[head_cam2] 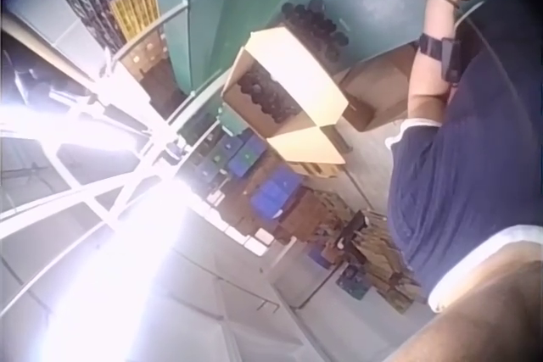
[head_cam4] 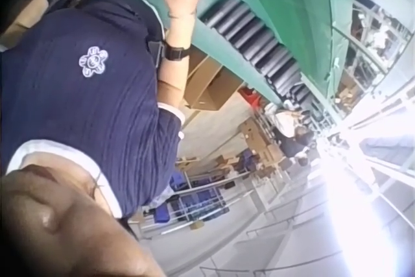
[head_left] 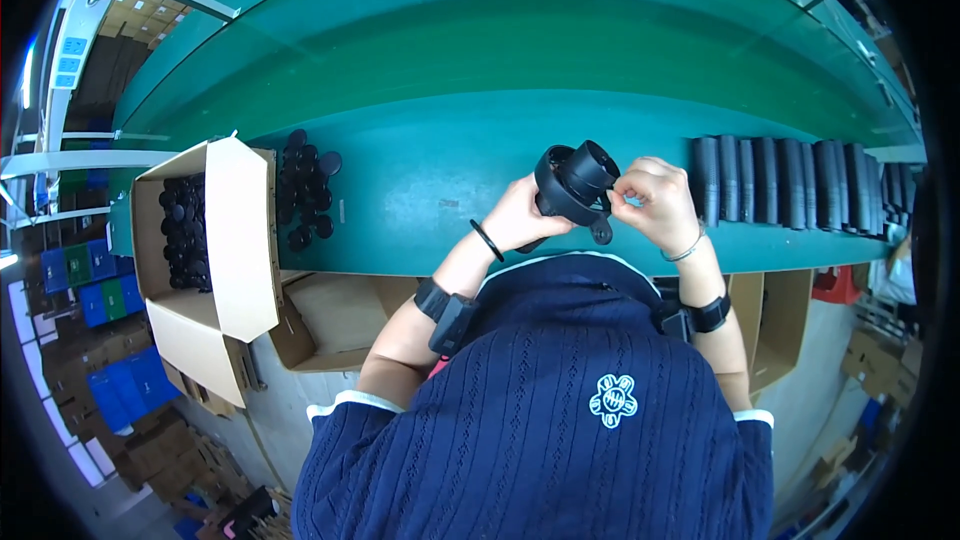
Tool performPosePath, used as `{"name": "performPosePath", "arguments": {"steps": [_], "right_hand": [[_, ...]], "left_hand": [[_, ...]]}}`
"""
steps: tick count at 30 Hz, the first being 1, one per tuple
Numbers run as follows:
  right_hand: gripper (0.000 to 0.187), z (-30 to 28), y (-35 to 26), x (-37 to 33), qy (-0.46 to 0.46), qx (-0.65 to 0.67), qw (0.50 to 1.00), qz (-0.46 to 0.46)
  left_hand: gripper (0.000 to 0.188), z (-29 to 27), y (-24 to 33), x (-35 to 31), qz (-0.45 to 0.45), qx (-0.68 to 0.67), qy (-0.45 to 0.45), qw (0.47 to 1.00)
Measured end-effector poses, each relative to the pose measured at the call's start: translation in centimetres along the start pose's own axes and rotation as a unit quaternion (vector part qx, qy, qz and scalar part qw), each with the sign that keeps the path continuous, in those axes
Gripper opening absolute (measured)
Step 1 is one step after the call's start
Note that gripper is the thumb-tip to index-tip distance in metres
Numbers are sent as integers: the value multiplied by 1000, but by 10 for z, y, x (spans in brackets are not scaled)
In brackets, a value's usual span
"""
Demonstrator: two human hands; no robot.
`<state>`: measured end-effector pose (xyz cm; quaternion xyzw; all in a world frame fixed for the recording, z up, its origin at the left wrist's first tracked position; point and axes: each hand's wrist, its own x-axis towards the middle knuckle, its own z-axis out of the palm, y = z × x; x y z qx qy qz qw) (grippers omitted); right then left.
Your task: The person assembles microphones by fitting black mesh cylinders into shock mounts and rotating them to secure the fit. After assembling several units, the person places them into a cardboard box and rearranges the microphones inside.
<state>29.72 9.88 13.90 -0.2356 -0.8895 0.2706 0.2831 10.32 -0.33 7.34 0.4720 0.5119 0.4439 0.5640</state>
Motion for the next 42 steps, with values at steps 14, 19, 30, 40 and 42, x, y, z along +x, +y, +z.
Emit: {"name": "performPosePath", "arguments": {"steps": [14,19,30,40,42], "right_hand": [[13,5,-3,-7,76,13,994,82],[26,13,6,-15,-24,37,994,102],[67,14,4,0,-96,203,956,189],[50,21,19,-6,-110,343,912,198],[48,27,6,-3,-87,284,939,171]], "left_hand": [[57,-4,28,1,13,190,59,980],[63,-4,27,-3,-17,234,87,968],[63,-1,18,-9,-21,321,72,944],[73,-14,-11,-3,9,197,-4,980],[73,-13,-16,0,20,190,25,981]]}}
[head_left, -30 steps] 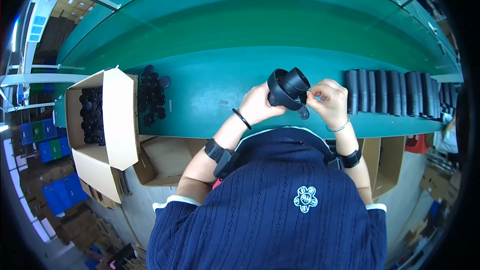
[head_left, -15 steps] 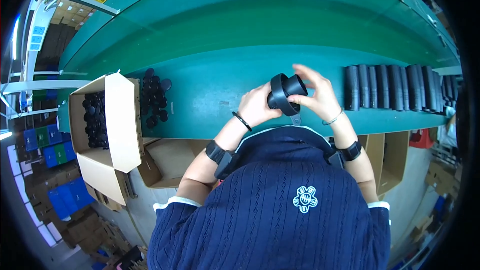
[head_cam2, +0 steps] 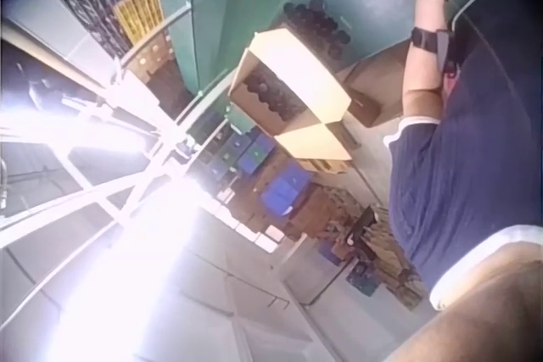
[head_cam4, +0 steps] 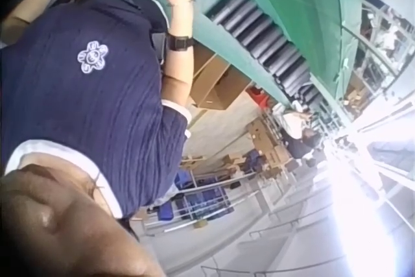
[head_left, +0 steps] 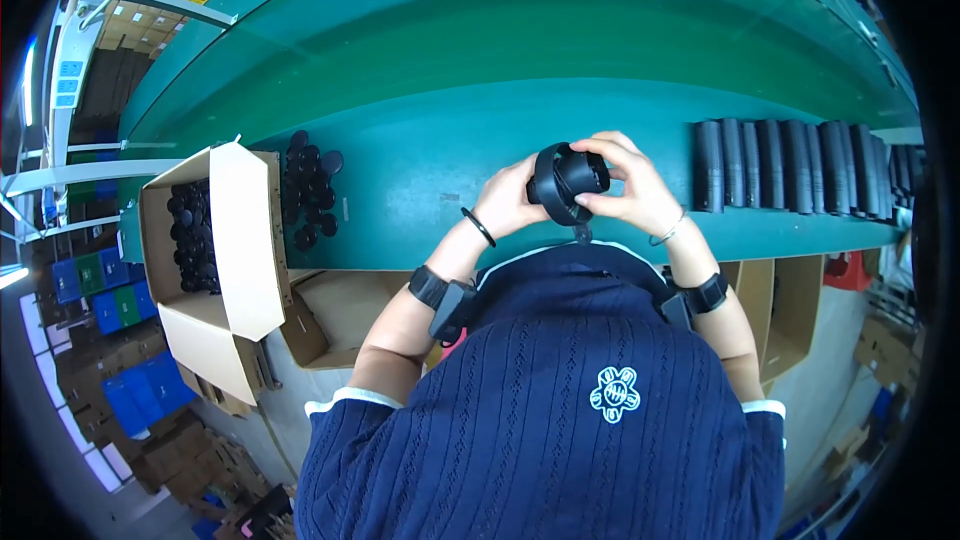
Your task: The person assembles microphones by fitting black mesh cylinders into shock mounts and rotating them to secure the fit. After assembling several units, the person places them into a cardboard box and rearranges the microphones inside.
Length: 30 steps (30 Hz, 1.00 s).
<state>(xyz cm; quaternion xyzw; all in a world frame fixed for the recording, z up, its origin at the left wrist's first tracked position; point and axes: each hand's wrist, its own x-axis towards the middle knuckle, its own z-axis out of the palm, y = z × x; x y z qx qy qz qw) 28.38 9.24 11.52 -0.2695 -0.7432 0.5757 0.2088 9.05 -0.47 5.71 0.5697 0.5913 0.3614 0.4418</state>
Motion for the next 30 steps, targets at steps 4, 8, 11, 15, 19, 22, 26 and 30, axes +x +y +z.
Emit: {"name": "performPosePath", "arguments": {"steps": [4,8,11,15,19,22,26,30], "right_hand": [[46,0,1,4,24,-114,993,-27],[46,-4,1,6,10,-90,996,-11],[38,4,-7,7,34,-219,975,-11],[32,5,-5,10,39,-289,954,-64],[29,15,25,8,55,-195,978,-45],[25,18,41,4,89,-135,986,-51],[13,22,43,4,103,-86,989,-66],[11,21,41,-1,109,-113,987,-43]], "left_hand": [[74,4,3,5,9,12,35,999],[71,-2,12,0,13,-9,14,1000],[66,-4,19,-4,-33,125,29,991],[58,-1,39,-5,-83,289,53,952],[61,5,36,-8,-77,343,95,931],[61,4,38,-8,-80,336,83,935],[57,15,43,-7,-65,349,51,934],[60,20,34,-9,-77,323,68,941]]}}
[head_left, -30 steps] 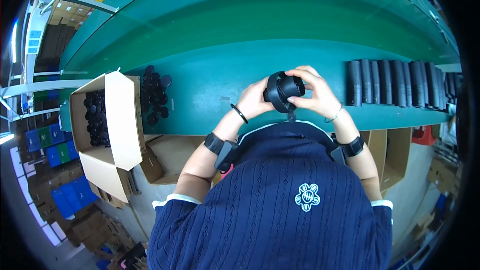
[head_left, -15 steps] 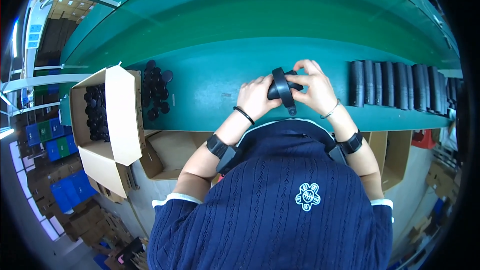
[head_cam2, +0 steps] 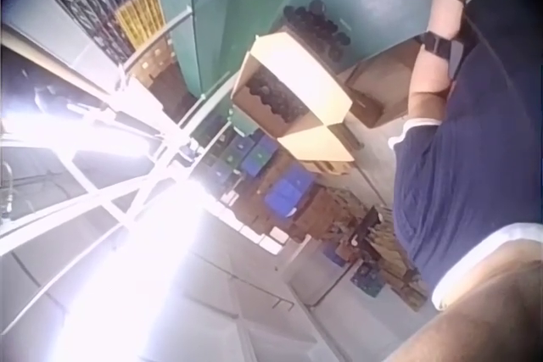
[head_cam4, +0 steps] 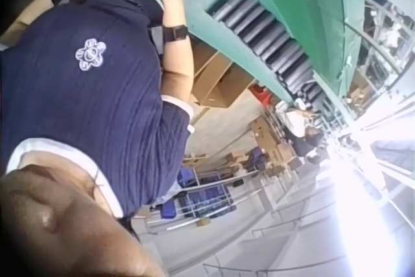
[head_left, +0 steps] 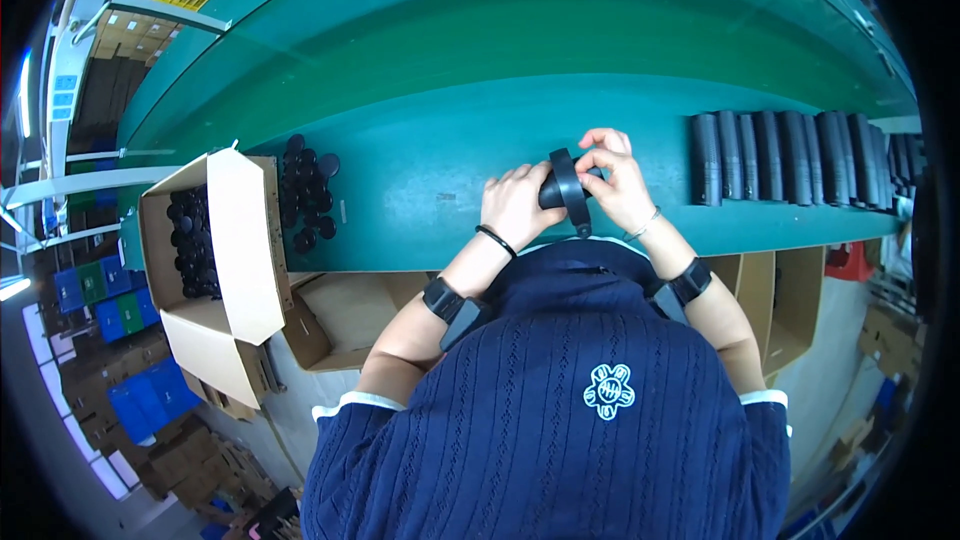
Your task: The person assembles microphones by fitting black mesh cylinders into shock mounts and rotating them to secure the fit. After assembling several units, the person places them into a cardboard box and rearranges the microphones inside.
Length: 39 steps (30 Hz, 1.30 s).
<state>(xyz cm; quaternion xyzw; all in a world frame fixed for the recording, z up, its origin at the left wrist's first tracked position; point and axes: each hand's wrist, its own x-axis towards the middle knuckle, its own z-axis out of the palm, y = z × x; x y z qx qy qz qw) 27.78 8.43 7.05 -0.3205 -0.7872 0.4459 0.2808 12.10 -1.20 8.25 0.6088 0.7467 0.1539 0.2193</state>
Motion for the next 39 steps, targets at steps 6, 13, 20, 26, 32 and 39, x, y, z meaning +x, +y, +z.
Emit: {"name": "performPosePath", "arguments": {"steps": [6,13,20,26,32,39], "right_hand": [[11,-23,-13,5,-125,-60,990,-30],[9,-38,-17,-4,-178,-57,977,-100],[10,-35,-23,-9,-156,-193,959,-136],[12,-28,-14,-14,-59,-279,957,-55],[13,-27,-15,-11,-39,-282,958,22],[11,-40,12,-5,-158,86,971,157]], "left_hand": [[62,3,-6,-2,49,14,25,998],[67,3,-6,-7,96,57,43,993],[65,10,6,-11,38,46,40,997],[63,16,9,-10,0,40,57,998],[62,21,7,-9,7,42,80,996],[63,14,-1,-10,43,1,45,998]]}}
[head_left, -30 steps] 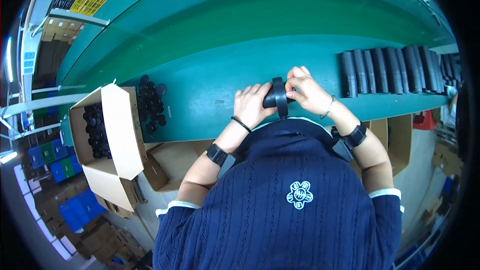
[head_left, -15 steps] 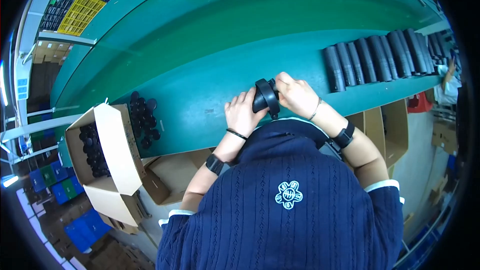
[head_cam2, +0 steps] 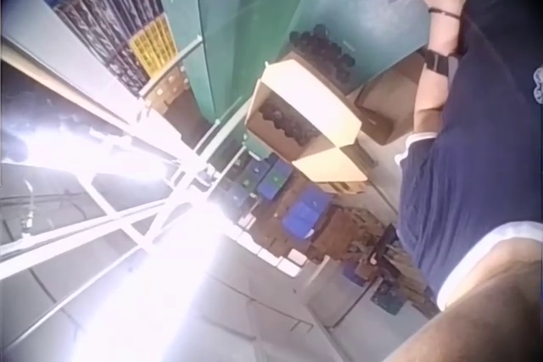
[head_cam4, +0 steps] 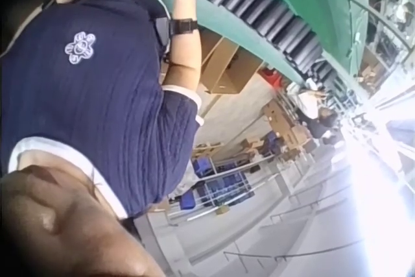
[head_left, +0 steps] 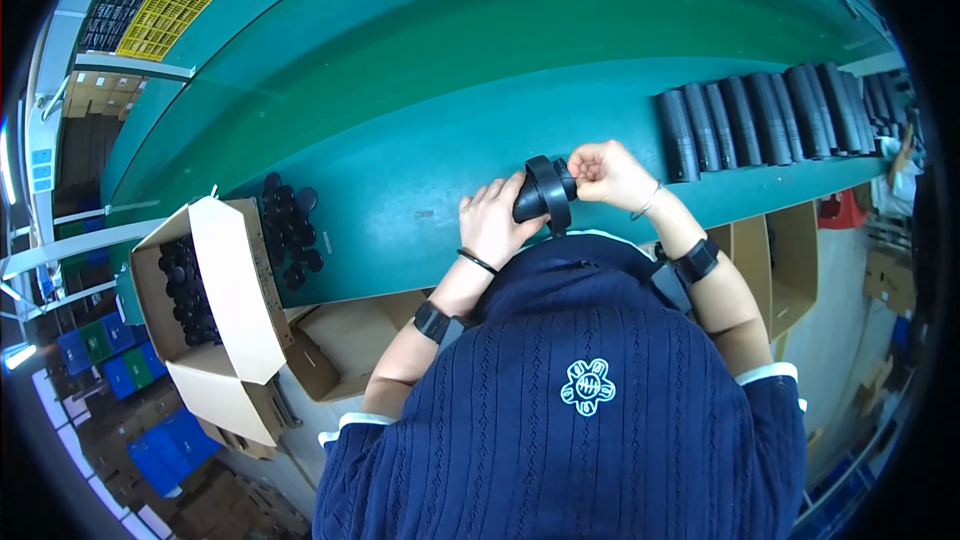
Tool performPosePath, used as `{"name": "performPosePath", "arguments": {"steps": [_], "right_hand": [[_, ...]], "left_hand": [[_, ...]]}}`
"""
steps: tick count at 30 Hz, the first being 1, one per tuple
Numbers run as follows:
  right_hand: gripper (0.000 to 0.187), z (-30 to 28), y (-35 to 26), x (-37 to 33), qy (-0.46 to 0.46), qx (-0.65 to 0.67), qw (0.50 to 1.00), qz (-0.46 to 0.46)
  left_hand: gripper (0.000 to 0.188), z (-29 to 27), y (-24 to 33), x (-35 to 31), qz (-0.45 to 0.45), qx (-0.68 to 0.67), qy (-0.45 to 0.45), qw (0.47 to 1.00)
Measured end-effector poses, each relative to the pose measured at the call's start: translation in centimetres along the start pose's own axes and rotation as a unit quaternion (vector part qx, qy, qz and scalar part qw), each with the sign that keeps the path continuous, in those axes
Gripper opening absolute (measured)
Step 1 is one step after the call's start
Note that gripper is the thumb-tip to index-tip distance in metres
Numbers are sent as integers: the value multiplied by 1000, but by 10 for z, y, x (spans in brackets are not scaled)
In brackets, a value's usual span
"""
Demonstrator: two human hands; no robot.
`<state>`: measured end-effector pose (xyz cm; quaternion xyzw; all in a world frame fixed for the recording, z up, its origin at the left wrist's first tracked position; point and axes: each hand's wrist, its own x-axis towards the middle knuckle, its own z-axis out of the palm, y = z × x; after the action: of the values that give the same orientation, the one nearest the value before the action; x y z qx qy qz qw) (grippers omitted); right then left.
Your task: The person assembles microphones by fitting black mesh cylinders into shock mounts and rotating them to secure the fit. After assembling several units, the person places them into a cardboard box and rearranges the microphones inside.
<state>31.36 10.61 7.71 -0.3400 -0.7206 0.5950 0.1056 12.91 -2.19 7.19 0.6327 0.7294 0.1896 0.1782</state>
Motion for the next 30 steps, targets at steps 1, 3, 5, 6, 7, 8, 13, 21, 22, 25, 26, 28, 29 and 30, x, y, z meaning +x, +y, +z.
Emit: {"name": "performPosePath", "arguments": {"steps": [1,3,5,6,7,8,13,21,22,25,26,28,29,30], "right_hand": [[11,-3,4,3,-39,104,993,38],[11,-6,7,7,-54,153,986,28],[7,-7,4,10,-26,247,968,37],[7,-6,1,11,-31,246,968,35],[7,-3,-2,9,-2,201,979,20],[7,-1,-6,7,28,156,987,4],[11,4,-16,-7,40,23,999,8],[10,24,-16,-15,142,-69,982,-99],[9,25,-15,-16,131,-27,990,-52],[8,31,-11,-19,130,102,986,-3],[8,32,-9,-22,111,87,990,-7],[10,24,-25,-29,66,-15,998,0],[10,23,-25,-28,67,-16,998,1],[11,22,-25,-29,95,-60,992,-55]], "left_hand": [[63,-1,0,0,0,0,1,1000],[62,-1,0,2,13,-21,10,1000],[62,-2,0,4,14,-14,15,1000],[62,-4,-1,4,12,-7,21,1000],[62,-4,-1,4,8,-6,24,1000],[64,-2,1,5,1,12,35,999],[64,0,10,2,-25,43,45,998],[67,2,10,3,-50,36,47,997],[66,1,10,3,-49,35,57,997],[66,2,9,1,-40,27,79,996],[66,2,8,1,-34,20,92,995],[66,6,5,0,-27,10,98,995],[66,7,4,0,-20,0,105,994],[66,5,5,0,-17,0,104,994]]}}
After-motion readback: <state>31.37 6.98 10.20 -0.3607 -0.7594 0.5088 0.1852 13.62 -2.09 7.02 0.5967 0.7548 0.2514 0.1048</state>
